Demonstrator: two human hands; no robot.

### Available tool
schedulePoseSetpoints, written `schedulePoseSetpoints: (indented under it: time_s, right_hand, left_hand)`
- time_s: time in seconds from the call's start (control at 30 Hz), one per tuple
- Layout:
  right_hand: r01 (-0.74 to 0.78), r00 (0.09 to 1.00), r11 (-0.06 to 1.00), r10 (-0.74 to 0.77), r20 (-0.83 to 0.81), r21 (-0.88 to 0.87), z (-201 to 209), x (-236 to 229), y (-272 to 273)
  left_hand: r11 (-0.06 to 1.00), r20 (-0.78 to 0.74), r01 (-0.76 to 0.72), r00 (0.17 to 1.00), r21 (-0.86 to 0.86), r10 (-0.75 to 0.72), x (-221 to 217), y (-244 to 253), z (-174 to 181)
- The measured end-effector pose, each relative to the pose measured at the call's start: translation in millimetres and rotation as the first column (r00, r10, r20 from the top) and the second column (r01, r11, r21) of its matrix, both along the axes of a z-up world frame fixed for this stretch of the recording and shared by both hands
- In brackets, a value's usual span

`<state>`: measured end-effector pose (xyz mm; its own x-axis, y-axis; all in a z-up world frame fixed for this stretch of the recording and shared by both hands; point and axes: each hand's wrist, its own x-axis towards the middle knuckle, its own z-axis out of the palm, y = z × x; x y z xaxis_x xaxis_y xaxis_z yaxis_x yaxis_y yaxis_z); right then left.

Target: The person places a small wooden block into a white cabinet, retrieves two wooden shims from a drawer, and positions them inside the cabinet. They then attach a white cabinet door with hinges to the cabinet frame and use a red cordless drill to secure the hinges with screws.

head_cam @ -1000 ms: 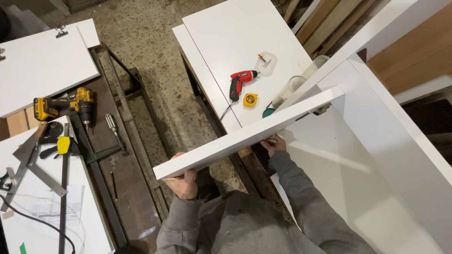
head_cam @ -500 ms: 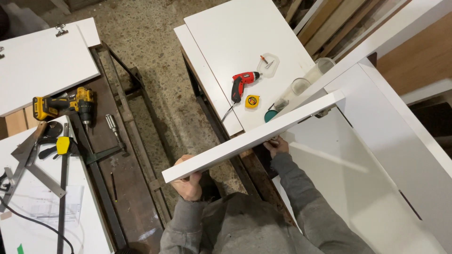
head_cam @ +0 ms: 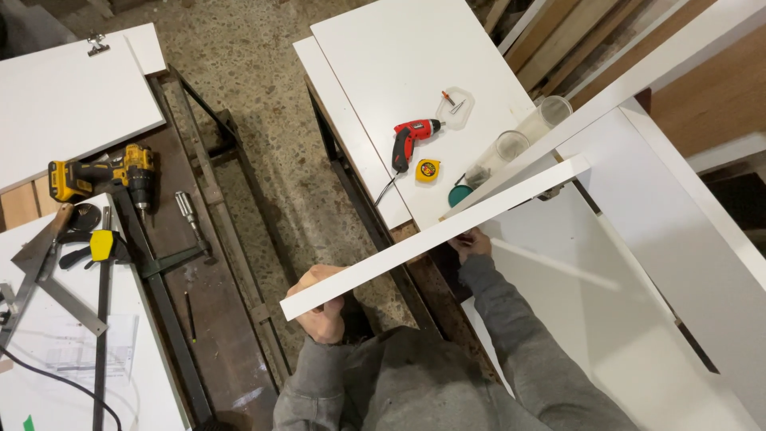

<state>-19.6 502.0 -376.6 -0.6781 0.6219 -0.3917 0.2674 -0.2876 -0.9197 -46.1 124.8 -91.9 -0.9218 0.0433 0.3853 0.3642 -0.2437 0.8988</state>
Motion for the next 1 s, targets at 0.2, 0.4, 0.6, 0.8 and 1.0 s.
schedulePoseSetpoints:
  time_s: [0.2,0.4,0.6,0.8,1.0]
  right_hand:
    - [0.011,0.998,1.000,-0.013,0.059,0.029,20.8,-2.5,-2.1]
    - [-0.163,0.965,0.948,0.096,0.243,0.273,28.2,-7.8,-2.6]
    - [-0.152,0.968,0.952,0.090,0.234,0.266,34.2,-11.6,-6.3]
    - [-0.300,0.918,0.854,0.138,0.371,0.425,61.3,-12.9,-14.4]
    - [-0.248,0.946,0.886,0.135,0.296,0.391,59.5,-14.1,-10.7]
  left_hand:
    - [0.999,-0.016,0.017,1.000,0.050,-0.016,-1.8,2.0,-20.7]
    - [0.993,-0.005,-0.021,1.000,0.116,0.022,0.0,1.5,-36.3]
    - [0.990,0.060,-0.123,0.991,0.064,0.119,0.6,-0.5,-50.4]
    - [0.999,0.067,-0.031,0.997,0.019,0.030,4.7,-6.6,-19.1]
    - [0.999,0.129,0.037,0.991,-0.036,-0.032,0.8,-9.0,15.3]
